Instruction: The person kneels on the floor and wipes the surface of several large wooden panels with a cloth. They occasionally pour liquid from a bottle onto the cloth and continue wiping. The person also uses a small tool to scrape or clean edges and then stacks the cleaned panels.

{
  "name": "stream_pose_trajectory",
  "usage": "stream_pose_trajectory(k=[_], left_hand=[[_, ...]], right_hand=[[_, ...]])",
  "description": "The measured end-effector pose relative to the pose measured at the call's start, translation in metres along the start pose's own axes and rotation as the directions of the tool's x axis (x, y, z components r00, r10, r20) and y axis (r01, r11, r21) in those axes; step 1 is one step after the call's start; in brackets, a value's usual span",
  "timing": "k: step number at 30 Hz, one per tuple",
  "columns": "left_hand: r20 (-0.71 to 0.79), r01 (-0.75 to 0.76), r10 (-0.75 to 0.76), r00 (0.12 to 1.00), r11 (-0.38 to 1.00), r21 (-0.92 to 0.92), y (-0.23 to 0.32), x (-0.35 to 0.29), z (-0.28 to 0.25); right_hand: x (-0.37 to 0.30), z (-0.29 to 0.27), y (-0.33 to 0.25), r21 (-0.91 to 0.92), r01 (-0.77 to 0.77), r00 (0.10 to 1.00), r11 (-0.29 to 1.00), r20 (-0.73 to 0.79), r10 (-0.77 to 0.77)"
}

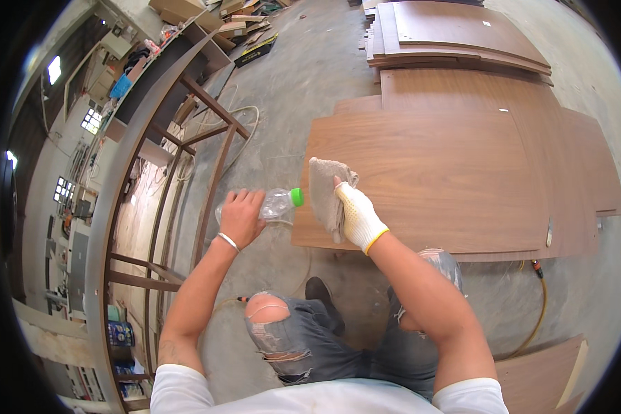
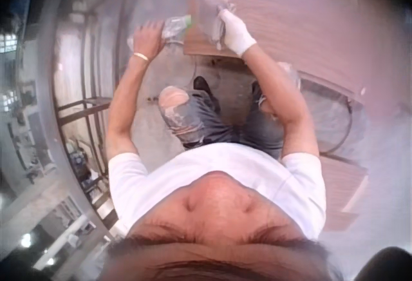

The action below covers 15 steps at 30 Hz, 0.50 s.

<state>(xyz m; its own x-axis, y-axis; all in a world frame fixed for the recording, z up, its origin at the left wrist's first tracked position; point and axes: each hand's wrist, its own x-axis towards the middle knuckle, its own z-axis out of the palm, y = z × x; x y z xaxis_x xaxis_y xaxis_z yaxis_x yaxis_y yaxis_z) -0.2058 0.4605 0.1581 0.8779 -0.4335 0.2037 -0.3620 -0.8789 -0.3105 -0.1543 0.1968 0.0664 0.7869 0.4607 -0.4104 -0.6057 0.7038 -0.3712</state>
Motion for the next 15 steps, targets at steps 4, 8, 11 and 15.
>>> stream_pose_trajectory(k=[4,8,11,15], left_hand=[[0.062,-0.134,0.126,0.990,0.977,0.164,0.005,0.036,-0.026],[0.072,-0.186,0.175,0.982,0.963,0.196,0.002,0.060,-0.047],[0.071,-0.200,0.191,0.979,0.967,0.160,0.014,0.062,-0.059],[0.077,-0.246,0.238,0.968,0.963,0.111,0.040,0.042,-0.054]], right_hand=[[-0.003,0.001,0.001,0.007,0.001,1.000,1.000,-0.001,-0.001],[-0.008,0.004,-0.001,-0.036,-0.006,1.000,0.999,0.016,0.006],[-0.003,-0.001,-0.003,-0.023,0.012,1.000,1.000,-0.022,-0.012],[-0.001,-0.005,-0.007,0.038,0.065,0.998,0.997,-0.025,-0.064]])
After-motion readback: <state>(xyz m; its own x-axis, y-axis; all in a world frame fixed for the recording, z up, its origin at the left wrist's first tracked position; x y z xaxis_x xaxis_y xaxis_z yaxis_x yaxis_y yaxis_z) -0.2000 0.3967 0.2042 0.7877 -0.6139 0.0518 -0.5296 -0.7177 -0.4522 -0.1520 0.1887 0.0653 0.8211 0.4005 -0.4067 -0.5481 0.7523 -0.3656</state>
